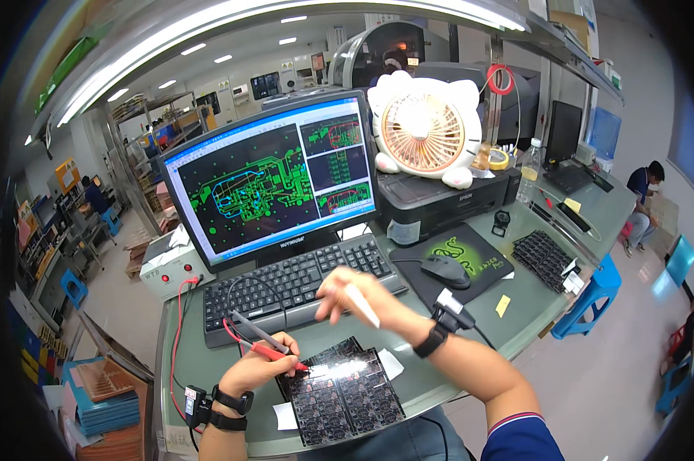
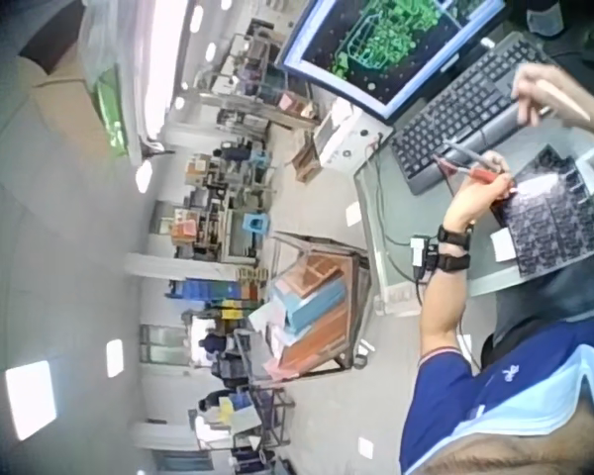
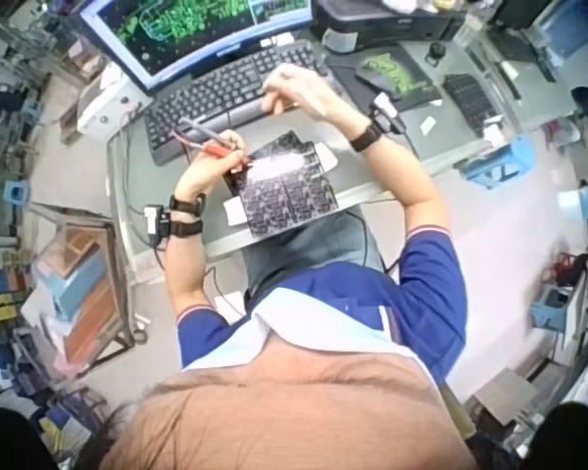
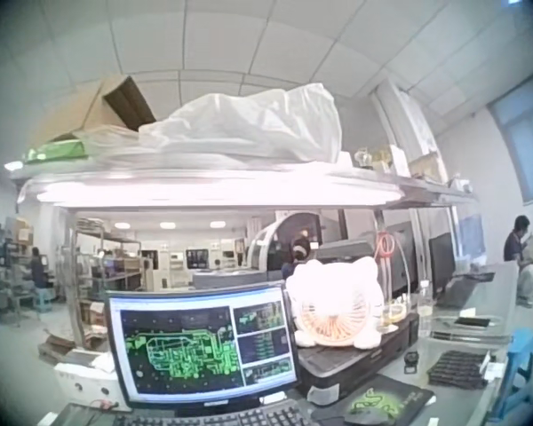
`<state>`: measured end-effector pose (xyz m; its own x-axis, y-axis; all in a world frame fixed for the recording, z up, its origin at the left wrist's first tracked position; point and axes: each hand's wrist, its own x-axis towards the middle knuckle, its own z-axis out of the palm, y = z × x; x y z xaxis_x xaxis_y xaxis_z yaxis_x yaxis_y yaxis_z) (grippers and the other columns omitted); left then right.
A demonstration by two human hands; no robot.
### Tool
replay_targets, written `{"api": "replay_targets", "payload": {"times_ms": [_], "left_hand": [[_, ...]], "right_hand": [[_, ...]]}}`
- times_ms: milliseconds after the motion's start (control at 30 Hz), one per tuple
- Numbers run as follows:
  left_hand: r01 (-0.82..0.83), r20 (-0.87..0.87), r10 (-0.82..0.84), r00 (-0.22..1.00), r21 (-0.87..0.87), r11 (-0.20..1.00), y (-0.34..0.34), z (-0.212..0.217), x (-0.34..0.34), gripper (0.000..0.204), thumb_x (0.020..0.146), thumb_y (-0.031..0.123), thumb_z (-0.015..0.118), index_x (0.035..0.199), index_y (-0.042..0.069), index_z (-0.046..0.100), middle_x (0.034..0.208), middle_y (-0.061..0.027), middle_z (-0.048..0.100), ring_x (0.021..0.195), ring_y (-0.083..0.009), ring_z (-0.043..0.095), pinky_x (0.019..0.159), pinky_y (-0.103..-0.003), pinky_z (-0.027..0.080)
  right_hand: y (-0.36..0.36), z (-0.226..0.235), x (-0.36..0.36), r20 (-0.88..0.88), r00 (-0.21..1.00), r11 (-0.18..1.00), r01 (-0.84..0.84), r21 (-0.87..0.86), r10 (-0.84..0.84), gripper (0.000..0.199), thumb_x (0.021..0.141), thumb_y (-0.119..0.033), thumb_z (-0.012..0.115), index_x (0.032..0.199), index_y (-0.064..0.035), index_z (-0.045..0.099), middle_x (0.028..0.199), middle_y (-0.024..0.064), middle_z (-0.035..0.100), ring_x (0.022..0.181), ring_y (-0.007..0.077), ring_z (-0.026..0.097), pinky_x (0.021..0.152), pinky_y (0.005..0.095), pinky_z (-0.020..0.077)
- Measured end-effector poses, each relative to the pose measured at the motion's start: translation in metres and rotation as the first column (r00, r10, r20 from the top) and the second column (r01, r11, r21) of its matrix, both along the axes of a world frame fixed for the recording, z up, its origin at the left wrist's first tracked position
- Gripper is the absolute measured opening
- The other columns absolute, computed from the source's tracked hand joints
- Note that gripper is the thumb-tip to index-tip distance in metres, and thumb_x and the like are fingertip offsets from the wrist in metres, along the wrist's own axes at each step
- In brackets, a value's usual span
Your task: Testing a printed circuit board using multimeter probes and a computer interface.
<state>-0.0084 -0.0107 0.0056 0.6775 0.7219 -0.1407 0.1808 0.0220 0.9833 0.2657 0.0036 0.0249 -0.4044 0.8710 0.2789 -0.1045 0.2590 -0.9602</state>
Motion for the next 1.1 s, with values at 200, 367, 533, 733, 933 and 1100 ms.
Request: {"api": "replay_targets", "payload": {"times_ms": [200,367,533,733,933,1100], "left_hand": [[0.023,0.014,-0.023,1.0,-0.026,0.999,0.005,0.002,0.004,0.014,0.086,0.011,0.064,0.097,0.005,0.057,0.081,-0.0004,0.063,0.074,-0.0063,0.06,0.068,-0.022,0.047],[0.033,0.013,-0.033,0.999,-0.01,0.999,0.002,-0.001,-0.003,0.013,0.087,0.011,0.063,0.096,0.005,0.056,0.083,-0.0002,0.061,0.075,-0.0066,0.059,0.068,-0.022,0.046],[0.061,0.022,-0.061,0.998,0.014,0.998,0.001,-0.005,0.001,0.014,0.088,0.013,0.061,0.097,0.004,0.055,0.082,0.0005,0.058,0.074,-0.0068,0.057,0.068,-0.023,0.045],[0.074,0.013,-0.074,0.997,0.045,0.996,0.002,-0.012,-0.003,0.017,0.089,0.016,0.059,0.099,0.004,0.054,0.082,0.0011,0.057,0.074,-0.0065,0.056,0.067,-0.024,0.045],[0.049,0.035,-0.051,0.998,0.051,0.997,0.008,-0.006,-0.003,0.014,0.087,0.012,0.061,0.097,0.004,0.056,0.082,0.0,0.059,0.072,-0.0064,0.059,0.066,-0.022,0.047],[0.063,0.033,-0.066,0.997,0.078,0.995,0.007,-0.004,-0.001,0.017,0.088,0.017,0.06,0.098,0.004,0.054,0.082,0.0,0.057,0.073,-0.0078,0.059,0.066,-0.024,0.047]], "right_hand": [[0.088,-0.019,0.044,0.305,0.782,0.778,0.333,0.533,-0.544,0.013,0.098,-0.014,0.052,0.104,-0.0039,0.057,0.091,0.012,0.068,0.087,0.0238,0.067,0.078,0.0337,0.0521],[0.109,-0.024,0.023,0.391,0.734,0.743,0.227,0.63,-0.556,0.006,0.091,-0.009,0.057,0.097,-0.0062,0.059,0.09,0.01,0.065,0.086,0.031,0.06,0.076,0.0408,0.0487],[0.102,-0.025,0.031,0.47,0.615,0.697,0.189,0.692,-0.633,0.007,0.091,-0.012,0.058,0.096,-0.0072,0.06,0.089,0.0147,0.065,0.086,0.0349,0.064,0.073,0.0413,0.0503],[0.025,0.01,0.054,0.681,0.415,0.788,0.179,0.589,-0.603,0.026,0.088,-0.03,0.066,0.1,-0.0092,0.057,0.092,0.0125,0.069,0.087,0.0343,0.066,0.073,0.0436,0.0508],[-0.036,0.019,0.073,0.91,0.086,0.914,0.072,0.4,-0.405,0.04,0.074,-0.035,0.077,0.1,-0.0098,0.061,0.091,0.013,0.069,0.088,0.034,0.066,0.073,0.0438,0.0516],[-0.042,0.0,0.08,0.889,0.125,0.897,0.024,0.44,-0.44,0.029,0.075,-0.019,0.073,0.099,-0.0093,0.061,0.092,0.0114,0.069,0.087,0.0338,0.066,0.071,0.0436,0.0526]]}}
